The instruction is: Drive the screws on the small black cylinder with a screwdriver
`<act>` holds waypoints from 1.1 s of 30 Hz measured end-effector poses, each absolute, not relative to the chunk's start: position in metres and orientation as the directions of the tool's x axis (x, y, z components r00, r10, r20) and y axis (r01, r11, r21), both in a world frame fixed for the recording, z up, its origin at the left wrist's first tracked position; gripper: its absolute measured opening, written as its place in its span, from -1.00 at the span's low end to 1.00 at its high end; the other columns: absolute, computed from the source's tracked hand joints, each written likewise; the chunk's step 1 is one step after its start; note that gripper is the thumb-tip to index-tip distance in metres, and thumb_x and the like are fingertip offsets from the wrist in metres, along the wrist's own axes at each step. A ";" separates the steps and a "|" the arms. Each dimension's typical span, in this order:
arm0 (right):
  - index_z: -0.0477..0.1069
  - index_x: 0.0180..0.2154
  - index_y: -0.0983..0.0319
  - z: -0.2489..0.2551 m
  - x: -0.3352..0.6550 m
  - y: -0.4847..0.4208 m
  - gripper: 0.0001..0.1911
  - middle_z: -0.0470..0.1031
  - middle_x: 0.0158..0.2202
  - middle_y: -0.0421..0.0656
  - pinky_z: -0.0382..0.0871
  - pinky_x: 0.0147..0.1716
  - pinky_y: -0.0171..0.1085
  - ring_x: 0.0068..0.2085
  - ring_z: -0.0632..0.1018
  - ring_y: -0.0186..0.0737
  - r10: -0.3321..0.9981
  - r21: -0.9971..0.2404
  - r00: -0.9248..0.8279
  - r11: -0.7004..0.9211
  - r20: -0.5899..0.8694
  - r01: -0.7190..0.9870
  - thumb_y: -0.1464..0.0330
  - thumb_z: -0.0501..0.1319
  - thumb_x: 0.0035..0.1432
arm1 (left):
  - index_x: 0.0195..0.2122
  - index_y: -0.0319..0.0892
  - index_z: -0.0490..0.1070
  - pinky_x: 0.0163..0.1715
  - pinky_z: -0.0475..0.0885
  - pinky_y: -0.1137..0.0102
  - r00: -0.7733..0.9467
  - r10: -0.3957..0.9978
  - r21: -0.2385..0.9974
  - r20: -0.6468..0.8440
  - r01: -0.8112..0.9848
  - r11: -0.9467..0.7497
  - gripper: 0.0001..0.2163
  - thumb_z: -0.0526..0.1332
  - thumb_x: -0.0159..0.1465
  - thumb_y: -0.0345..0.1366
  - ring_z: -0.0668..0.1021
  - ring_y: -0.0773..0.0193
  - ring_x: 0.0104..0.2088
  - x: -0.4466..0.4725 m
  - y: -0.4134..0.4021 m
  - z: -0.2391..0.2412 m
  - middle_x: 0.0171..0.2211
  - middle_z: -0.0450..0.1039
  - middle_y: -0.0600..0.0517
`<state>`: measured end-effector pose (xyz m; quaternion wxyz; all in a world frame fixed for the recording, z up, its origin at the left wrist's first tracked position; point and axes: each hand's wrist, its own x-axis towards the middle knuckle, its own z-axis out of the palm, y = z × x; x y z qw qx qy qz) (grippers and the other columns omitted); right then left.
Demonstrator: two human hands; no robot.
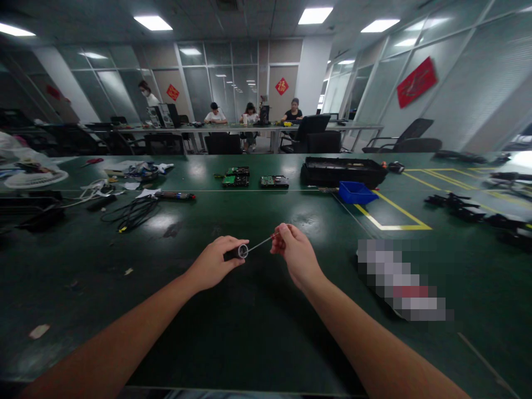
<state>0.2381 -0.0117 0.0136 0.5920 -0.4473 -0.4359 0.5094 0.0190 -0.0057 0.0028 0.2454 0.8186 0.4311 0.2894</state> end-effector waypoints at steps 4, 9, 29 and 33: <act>0.41 -0.26 0.18 0.015 0.237 -0.016 -0.70 0.46 -0.37 -0.17 0.47 -0.35 -0.19 -0.37 0.49 -0.22 0.972 -0.978 0.132 0.202 0.194 -0.055 0.07 0.19 0.24 | 0.15 -0.02 0.42 0.09 0.33 0.19 0.467 0.847 0.653 0.255 0.563 -0.507 -0.56 0.32 0.24 -0.39 0.45 0.13 0.03 0.020 -0.006 0.002 -0.03 0.48 -0.01; 0.39 -0.19 0.19 0.017 0.237 -0.021 -0.70 0.49 -0.33 -0.15 0.47 -0.27 -0.15 -0.34 0.52 -0.21 0.955 -0.958 0.110 0.264 0.276 0.116 0.08 0.13 0.31 | 0.16 0.00 0.41 0.09 0.33 0.18 0.463 0.843 0.651 0.275 0.555 -0.518 -0.56 0.32 0.24 -0.37 0.45 0.12 0.03 0.020 -0.005 -0.002 -0.02 0.48 -0.01; 0.43 -0.31 0.20 0.030 0.240 -0.027 -0.74 0.47 -0.47 -0.20 0.35 -0.41 -0.23 -0.44 0.48 -0.24 0.954 -0.902 0.040 0.266 0.297 0.340 0.13 0.22 0.23 | 0.12 -0.02 0.44 0.09 0.34 0.19 0.462 0.841 0.646 0.281 0.557 -0.522 -0.59 0.33 0.24 -0.37 0.46 0.13 0.02 0.020 -0.005 0.000 -0.02 0.50 0.00; 0.39 -0.16 0.18 0.027 0.240 -0.027 -0.82 0.47 -0.42 -0.22 0.37 -0.35 -0.21 -0.38 0.49 -0.21 0.953 -0.912 0.018 0.285 0.303 0.296 0.23 0.14 0.27 | 0.12 -0.04 0.44 0.08 0.34 0.20 0.452 0.848 0.648 0.277 0.564 -0.512 -0.58 0.34 0.22 -0.40 0.47 0.13 0.02 0.020 -0.006 0.001 -0.02 0.50 0.00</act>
